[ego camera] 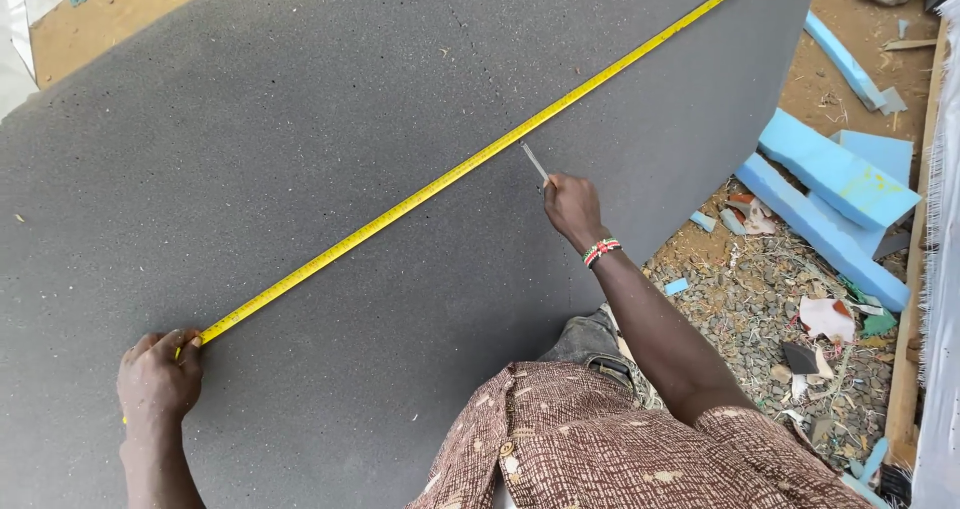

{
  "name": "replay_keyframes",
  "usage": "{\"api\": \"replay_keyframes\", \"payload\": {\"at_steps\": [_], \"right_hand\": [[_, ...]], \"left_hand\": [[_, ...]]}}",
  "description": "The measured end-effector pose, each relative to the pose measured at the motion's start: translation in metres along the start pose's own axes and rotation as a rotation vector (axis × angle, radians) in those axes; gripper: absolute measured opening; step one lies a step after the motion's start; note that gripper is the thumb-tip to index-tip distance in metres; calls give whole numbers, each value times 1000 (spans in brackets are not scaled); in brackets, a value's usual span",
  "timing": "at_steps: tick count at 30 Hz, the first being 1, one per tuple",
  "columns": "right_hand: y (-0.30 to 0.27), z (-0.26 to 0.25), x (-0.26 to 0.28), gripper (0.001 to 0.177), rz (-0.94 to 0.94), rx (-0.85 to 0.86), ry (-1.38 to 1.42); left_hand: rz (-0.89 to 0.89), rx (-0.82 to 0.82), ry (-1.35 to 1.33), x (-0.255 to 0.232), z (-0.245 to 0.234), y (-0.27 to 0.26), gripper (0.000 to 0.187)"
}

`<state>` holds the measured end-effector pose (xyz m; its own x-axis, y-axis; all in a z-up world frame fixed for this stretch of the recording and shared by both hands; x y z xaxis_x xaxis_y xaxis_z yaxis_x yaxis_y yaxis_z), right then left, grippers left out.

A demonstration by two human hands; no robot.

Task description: Measuring and cutting a large sheet of foam using a tape measure and a metal blade

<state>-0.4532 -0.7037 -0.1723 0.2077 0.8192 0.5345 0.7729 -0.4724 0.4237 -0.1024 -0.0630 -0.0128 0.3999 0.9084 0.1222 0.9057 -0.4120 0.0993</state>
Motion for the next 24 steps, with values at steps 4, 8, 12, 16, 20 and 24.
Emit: {"api": "replay_keyframes", "payload": {"at_steps": [4, 8, 12, 16, 20, 24], "right_hand": [[11, 5, -5, 34, 55, 48, -24], [16, 7, -7, 46, 43, 45, -40], [19, 6, -9, 38, 31, 36, -25], [16, 5, -10, 33, 87, 58, -27], [19, 3, -6, 35, 24, 22, -24], [20, 4, -10, 34, 52, 55, -50]], "left_hand": [[2, -10, 4, 2, 2, 0, 26], [-21, 17, 6, 2, 2, 2, 26], [-16, 15, 21, 3, 2, 2, 27], [-71, 66, 19, -2, -6, 1, 27], [-50, 53, -15, -4, -8, 1, 25], [-82, 92, -17, -5, -9, 1, 26]]}}
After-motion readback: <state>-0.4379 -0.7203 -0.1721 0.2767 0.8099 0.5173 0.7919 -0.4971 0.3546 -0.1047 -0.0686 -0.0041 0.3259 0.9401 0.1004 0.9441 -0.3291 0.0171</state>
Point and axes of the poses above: each hand's wrist, its own y-axis towards the middle knuckle, its own z-axis out of the palm, x = y × z, the point moved 6 cm from there along y, towards the middle knuckle, and after that the axes turned 11 degrees about -z, right-handed, at the moved point
